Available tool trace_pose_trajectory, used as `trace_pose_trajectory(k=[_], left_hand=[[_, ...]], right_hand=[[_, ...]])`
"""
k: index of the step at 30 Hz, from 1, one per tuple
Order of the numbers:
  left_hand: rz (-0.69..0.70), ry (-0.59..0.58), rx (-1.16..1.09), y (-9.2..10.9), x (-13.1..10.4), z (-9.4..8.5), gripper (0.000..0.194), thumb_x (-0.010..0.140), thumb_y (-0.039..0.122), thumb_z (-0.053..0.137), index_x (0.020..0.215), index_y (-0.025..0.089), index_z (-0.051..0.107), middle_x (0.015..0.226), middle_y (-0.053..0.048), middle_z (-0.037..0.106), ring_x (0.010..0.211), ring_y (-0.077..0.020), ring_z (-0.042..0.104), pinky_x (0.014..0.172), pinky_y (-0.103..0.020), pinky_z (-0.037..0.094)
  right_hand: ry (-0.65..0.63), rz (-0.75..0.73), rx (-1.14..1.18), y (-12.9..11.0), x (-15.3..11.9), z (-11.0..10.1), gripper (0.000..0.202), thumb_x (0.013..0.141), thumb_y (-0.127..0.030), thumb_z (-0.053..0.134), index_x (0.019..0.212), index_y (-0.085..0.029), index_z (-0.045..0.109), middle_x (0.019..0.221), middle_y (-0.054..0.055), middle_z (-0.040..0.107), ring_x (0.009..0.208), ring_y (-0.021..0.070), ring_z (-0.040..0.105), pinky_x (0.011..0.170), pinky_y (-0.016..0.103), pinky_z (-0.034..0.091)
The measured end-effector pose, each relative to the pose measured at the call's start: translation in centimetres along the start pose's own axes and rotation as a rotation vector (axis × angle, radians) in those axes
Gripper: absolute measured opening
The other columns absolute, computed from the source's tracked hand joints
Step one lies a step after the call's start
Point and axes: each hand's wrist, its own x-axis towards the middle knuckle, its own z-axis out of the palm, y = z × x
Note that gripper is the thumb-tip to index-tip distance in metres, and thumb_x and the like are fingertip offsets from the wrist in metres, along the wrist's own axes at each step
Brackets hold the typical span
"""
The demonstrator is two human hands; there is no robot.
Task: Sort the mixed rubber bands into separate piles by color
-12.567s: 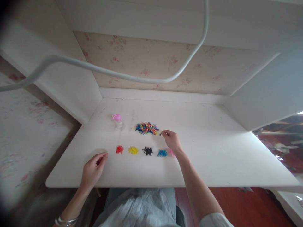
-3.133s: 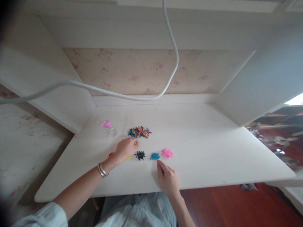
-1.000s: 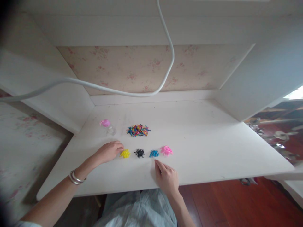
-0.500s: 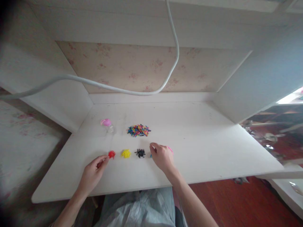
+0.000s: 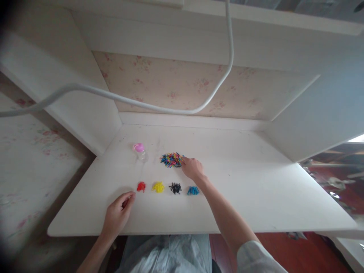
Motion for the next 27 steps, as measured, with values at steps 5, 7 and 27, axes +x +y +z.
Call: trace_pose_trajectory(k=[5,7,27], left_hand=[[0.056,0.008,0.024,-0.4,0.0,0.3,0.028,0.089,0.039,0.046,0.093,0.019,0.065,0.080,-0.003,0.070,0.067,-0.0139,0.064,0.065,-0.023,0.050],[0.067,0.008,0.023,-0.5,-0.1,0.3,0.028,0.089,0.038,0.046,0.093,0.019,0.065,0.081,-0.003,0.070,0.068,-0.0141,0.064,0.065,-0.023,0.050],[0.054,-0.030,0.012,-0.6,-0.2,0.4,0.026,0.089,0.039,0.046,0.095,0.020,0.064,0.085,-0.002,0.069,0.073,-0.0140,0.064,0.067,-0.023,0.049]], right_hand=[[-0.046,-0.028,-0.040,-0.6,1.1,-0.1,0.044,0.093,-0.041,0.031,0.135,-0.039,0.044,0.109,0.006,0.067,0.091,0.0212,0.064,0.073,0.029,0.044],[-0.060,-0.037,-0.052,-0.7,1.6,-0.1,0.044,0.092,-0.040,0.033,0.134,-0.040,0.045,0.108,0.006,0.068,0.090,0.0215,0.065,0.073,0.029,0.045],[0.219,0.020,0.300,2.9,2.6,0.7,0.034,0.082,-0.049,0.049,0.096,-0.030,0.074,0.082,0.002,0.072,0.075,0.0167,0.064,0.064,0.023,0.042]])
